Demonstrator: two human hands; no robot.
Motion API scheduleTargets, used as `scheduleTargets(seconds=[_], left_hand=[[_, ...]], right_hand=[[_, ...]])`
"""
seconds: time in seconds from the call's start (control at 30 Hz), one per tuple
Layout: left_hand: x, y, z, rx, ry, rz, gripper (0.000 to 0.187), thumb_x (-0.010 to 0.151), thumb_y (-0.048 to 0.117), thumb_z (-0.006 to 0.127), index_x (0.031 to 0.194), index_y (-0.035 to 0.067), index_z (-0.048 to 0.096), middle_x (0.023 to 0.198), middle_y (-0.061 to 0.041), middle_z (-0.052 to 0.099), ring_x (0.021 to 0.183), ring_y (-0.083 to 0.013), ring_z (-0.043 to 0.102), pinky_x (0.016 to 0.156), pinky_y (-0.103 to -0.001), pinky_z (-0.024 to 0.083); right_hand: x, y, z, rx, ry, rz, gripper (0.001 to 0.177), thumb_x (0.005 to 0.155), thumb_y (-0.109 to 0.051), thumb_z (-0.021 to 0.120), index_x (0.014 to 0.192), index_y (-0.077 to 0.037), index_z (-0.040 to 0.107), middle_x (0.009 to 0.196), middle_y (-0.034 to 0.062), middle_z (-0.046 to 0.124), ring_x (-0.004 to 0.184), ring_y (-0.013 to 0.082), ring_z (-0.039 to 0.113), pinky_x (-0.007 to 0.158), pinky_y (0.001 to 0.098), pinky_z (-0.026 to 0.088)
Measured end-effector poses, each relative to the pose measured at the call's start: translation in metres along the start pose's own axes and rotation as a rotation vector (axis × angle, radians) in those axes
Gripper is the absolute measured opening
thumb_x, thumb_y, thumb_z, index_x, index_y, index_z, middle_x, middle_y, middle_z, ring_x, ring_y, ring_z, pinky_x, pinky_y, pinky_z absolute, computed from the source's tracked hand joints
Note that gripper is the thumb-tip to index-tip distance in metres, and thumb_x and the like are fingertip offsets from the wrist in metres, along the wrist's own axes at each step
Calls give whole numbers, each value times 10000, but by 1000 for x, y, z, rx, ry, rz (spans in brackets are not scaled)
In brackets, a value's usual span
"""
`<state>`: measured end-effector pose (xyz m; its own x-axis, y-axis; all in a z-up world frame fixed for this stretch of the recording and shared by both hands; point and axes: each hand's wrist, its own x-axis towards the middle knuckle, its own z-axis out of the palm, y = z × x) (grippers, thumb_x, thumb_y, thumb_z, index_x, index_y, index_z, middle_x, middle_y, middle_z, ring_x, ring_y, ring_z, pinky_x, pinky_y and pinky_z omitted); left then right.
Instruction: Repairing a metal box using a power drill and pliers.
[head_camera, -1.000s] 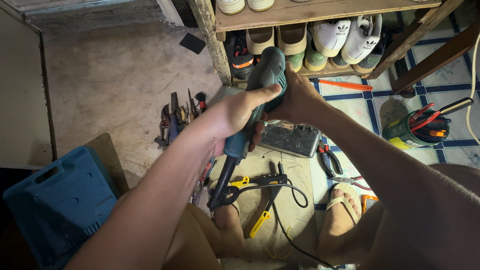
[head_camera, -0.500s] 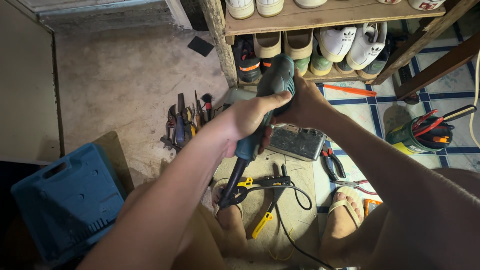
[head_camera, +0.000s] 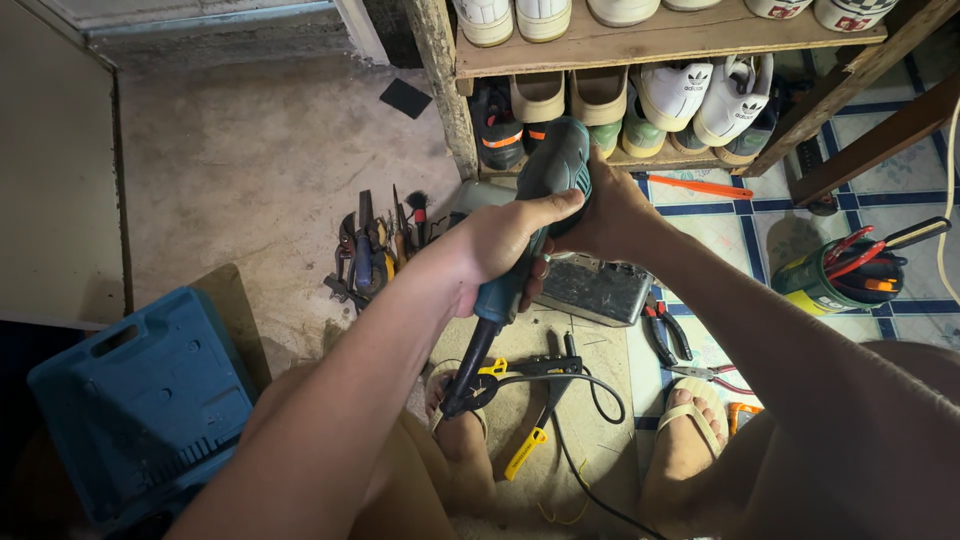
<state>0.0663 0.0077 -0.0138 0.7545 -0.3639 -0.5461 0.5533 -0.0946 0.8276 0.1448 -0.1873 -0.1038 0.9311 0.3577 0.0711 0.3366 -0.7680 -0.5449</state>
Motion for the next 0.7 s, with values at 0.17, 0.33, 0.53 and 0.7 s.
scheduleTargets(seconds=[0.17, 0.33, 0.53, 0.7], left_hand=[[-2, 0, 0, -17, 3, -6, 562, 789, 594, 724, 823, 56, 566, 611, -49, 526, 446, -171, 544, 398, -353, 467], [-5, 3, 2, -18, 10, -21, 547, 789, 583, 731, 832, 62, 569, 614, -40, 521, 451, -165, 540, 405, -351, 468], [-5, 2, 3, 29, -2, -6, 559, 795, 595, 716, 816, 59, 561, 619, -50, 526, 454, -169, 546, 405, -351, 471], [-5, -2, 3, 25, -18, -14, 531, 802, 593, 706, 845, 76, 595, 635, -38, 536, 471, -161, 543, 418, -337, 462]], right_hand=[[-5, -7, -4, 28, 22, -32, 1365, 491, -388, 1017, 1517, 12, 211, 1300, 190, 650, 1215, 347, 638, 1002, 402, 520], [-4, -5, -3, 33, 6, 7, 1405, 472, -389, 1013, 1524, 27, 180, 1298, 195, 647, 1218, 341, 638, 1001, 390, 524], [-2, 9, 5, -21, 20, -11, 1517, 461, -421, 1042, 1536, 61, 87, 1316, 220, 623, 1212, 349, 628, 995, 400, 514], [-4, 14, 8, 0, -4, 55, 1538, 469, -436, 1021, 1566, 45, 57, 1300, 196, 644, 1187, 330, 656, 978, 391, 534]])
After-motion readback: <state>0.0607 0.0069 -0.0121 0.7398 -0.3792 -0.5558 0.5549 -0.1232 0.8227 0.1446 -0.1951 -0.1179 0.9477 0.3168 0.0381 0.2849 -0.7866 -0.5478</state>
